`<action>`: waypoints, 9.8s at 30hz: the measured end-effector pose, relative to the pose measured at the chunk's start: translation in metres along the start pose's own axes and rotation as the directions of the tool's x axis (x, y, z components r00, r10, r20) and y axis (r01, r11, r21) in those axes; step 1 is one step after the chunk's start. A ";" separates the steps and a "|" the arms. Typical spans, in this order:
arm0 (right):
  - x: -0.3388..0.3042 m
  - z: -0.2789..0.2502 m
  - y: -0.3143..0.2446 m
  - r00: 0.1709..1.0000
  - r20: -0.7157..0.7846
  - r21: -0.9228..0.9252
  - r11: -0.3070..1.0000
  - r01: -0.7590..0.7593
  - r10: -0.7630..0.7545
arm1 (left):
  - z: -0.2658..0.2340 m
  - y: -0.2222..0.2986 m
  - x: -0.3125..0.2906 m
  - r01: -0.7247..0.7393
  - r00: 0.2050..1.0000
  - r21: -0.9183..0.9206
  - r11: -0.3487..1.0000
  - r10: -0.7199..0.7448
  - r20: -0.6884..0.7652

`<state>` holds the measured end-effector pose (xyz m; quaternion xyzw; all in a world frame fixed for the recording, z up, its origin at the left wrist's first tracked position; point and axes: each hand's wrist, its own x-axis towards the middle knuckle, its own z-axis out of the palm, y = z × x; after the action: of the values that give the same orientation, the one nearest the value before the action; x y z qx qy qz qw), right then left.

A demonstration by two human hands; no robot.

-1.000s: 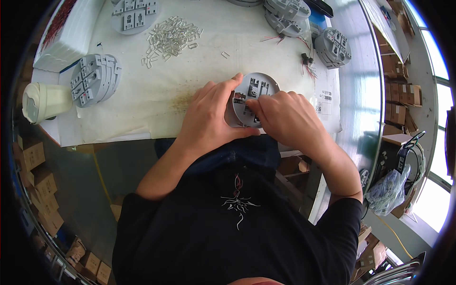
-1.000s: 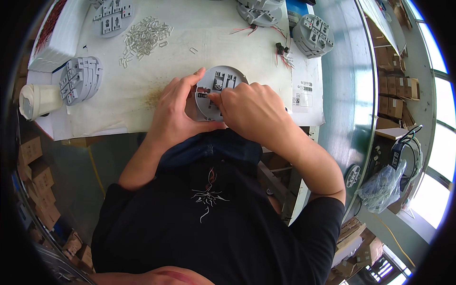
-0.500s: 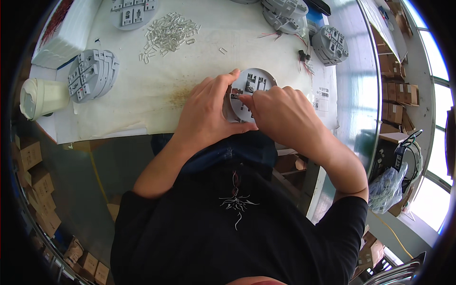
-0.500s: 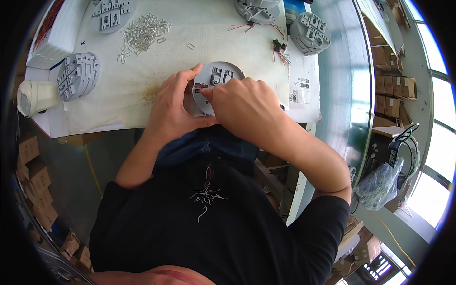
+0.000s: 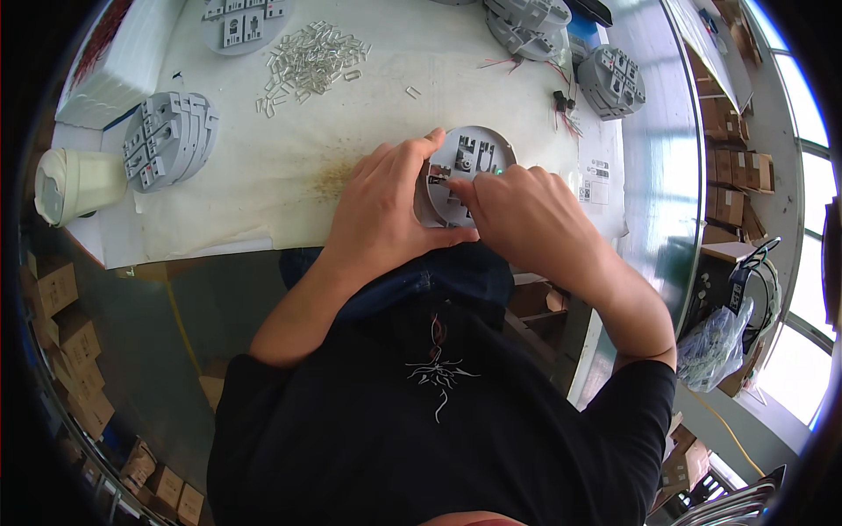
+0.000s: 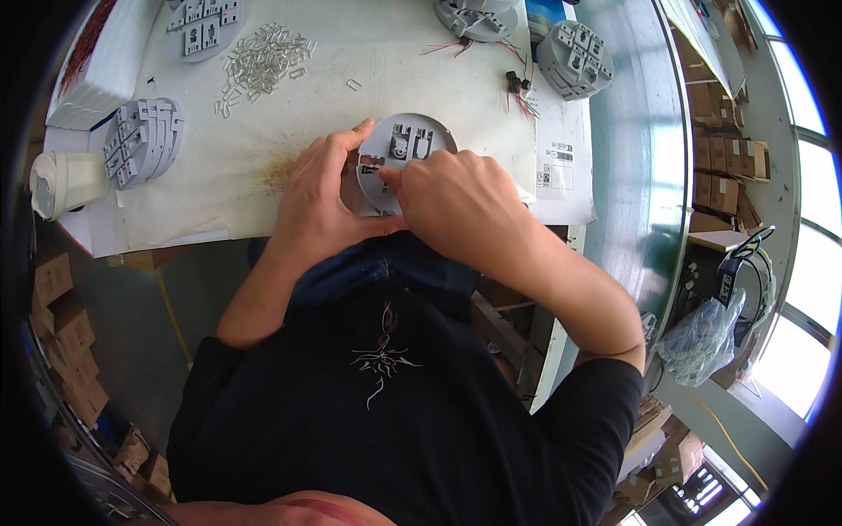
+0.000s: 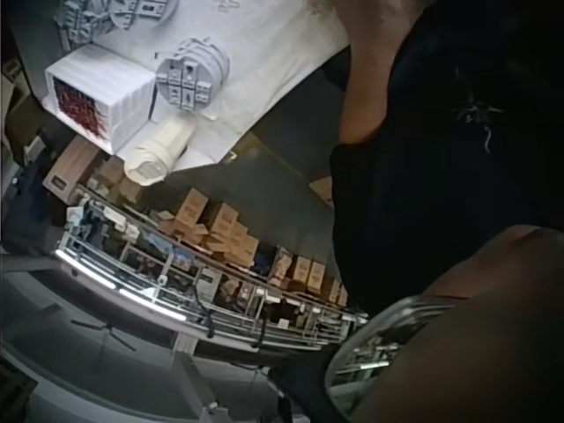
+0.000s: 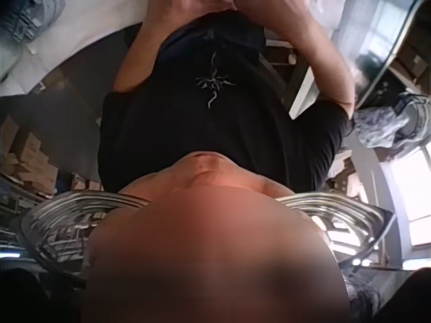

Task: Assembling small electronic components onto circular base plates at a production workbench.

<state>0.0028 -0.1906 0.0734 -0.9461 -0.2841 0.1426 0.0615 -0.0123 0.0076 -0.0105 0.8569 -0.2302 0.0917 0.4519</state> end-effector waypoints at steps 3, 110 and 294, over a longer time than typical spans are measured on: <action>0.001 -0.005 -0.008 0.997 0.017 0.065 0.995 -0.082 0.081 | -0.002 0.001 0.002 0.035 0.999 -0.016 0.999 -0.035 0.033; 0.051 0.000 0.048 0.880 0.156 0.825 0.431 -0.366 0.449 | -0.014 -0.011 0.012 -0.074 0.997 0.021 0.997 0.074 0.003; -0.011 0.005 0.011 0.979 -0.058 0.189 0.965 -0.182 0.196 | -0.003 0.005 0.007 0.073 0.995 -0.069 0.995 -0.067 0.078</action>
<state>-0.0018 -0.2061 0.0690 -0.9640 -0.1757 0.1371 0.1448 -0.0080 0.0052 -0.0027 0.8505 -0.2200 0.0349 0.4765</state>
